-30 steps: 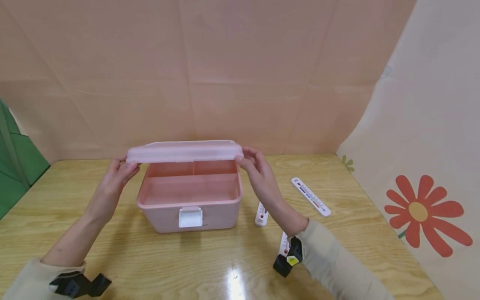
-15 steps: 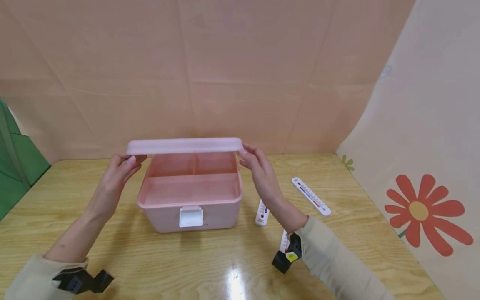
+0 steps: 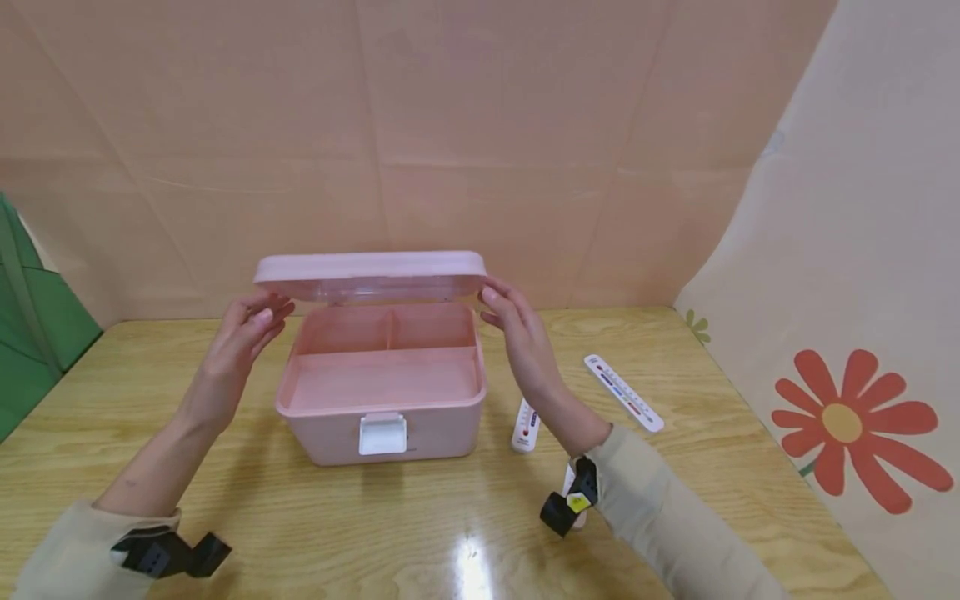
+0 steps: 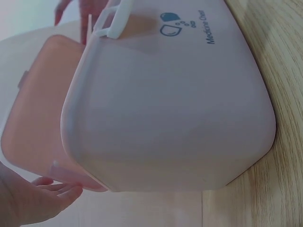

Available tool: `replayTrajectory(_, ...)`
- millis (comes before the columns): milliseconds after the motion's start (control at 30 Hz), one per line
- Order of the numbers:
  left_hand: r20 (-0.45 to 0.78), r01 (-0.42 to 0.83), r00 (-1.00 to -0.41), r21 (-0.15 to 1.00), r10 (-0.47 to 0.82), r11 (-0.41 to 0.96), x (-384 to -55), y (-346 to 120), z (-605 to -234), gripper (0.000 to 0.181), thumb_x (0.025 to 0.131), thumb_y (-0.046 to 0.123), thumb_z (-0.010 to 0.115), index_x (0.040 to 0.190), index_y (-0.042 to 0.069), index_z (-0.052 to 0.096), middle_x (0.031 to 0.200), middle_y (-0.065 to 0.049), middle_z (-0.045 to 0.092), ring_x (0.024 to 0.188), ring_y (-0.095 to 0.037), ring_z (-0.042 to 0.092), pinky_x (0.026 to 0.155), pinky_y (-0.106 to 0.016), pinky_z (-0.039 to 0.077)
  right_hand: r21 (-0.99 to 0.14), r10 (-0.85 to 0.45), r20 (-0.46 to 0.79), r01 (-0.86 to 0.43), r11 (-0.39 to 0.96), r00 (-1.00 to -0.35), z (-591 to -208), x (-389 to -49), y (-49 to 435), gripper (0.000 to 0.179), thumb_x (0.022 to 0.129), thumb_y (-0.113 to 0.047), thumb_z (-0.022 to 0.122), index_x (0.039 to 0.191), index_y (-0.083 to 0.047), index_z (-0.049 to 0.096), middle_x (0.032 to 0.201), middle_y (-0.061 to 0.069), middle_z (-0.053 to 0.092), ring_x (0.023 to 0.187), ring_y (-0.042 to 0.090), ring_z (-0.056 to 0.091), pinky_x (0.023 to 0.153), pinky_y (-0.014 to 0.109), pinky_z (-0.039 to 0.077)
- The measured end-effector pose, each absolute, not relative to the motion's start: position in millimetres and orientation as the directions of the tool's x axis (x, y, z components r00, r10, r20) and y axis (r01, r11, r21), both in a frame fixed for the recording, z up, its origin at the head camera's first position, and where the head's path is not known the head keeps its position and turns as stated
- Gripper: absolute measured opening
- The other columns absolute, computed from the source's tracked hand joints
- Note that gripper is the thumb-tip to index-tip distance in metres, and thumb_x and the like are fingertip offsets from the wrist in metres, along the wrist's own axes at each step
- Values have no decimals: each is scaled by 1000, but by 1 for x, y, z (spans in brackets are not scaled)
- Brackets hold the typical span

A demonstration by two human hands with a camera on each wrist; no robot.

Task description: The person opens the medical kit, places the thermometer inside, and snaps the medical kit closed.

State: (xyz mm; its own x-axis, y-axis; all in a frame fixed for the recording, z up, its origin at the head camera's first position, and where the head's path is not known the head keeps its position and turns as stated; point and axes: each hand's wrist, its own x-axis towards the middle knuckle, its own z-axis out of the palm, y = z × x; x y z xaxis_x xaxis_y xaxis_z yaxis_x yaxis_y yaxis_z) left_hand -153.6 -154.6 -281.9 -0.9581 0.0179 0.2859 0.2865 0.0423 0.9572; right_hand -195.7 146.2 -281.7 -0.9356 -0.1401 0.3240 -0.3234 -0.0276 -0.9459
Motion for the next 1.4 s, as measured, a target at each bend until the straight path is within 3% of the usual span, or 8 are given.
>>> replayTrajectory(200,293,296,-955,953,53,71,-157,-157,-282,58,97,26,43,146,-1,25,156,-17,23,145,-32,20,119,-54,8,-932,-157,359,-361,-14,-920,-284,-201,147,50,100,-20,32,144,3,37,147,21,41,133,32,40,112,45,33)
replayTrajectory(500,302,305,-952,950,58,71,-159,-156,-282,59,97,22,45,149,3,24,157,-13,23,145,-30,20,119,-51,14,-932,-141,362,-363,-24,-921,-282,-205,146,48,101,-18,33,144,2,38,146,20,42,131,28,42,112,44,33)
replayTrajectory(767,319,324,-945,942,69,91,-163,-156,-285,63,96,21,46,152,7,21,158,-9,21,145,-29,20,120,-47,14,-926,-139,375,-376,-20,-916,-283,-208,145,48,102,-18,29,145,1,37,146,20,42,134,34,39,111,46,34)
replayTrajectory(1100,311,317,-948,940,67,128,-169,-159,-290,64,96,22,47,153,14,21,159,-3,20,145,-25,21,121,-45,14,-935,-105,338,-346,75,-935,-283,-212,145,48,102,-20,33,147,-4,36,144,19,45,129,29,45,111,42,36)
replayTrajectory(1233,299,304,-953,941,54,147,-171,-159,-292,63,96,23,48,153,17,22,159,-5,22,145,-23,21,121,-44,13,-932,-114,347,-356,71,-931,-284,-214,145,49,102,-20,34,147,-4,35,144,20,44,131,32,43,112,43,34)
replayTrajectory(1400,262,267,-964,956,56,125,-173,-160,-290,62,96,27,45,154,22,22,156,-11,26,144,-26,22,119,-53,10,-920,-123,375,-385,76,-919,-285,-216,144,49,101,-19,35,148,-5,35,143,20,46,133,32,42,114,42,32)
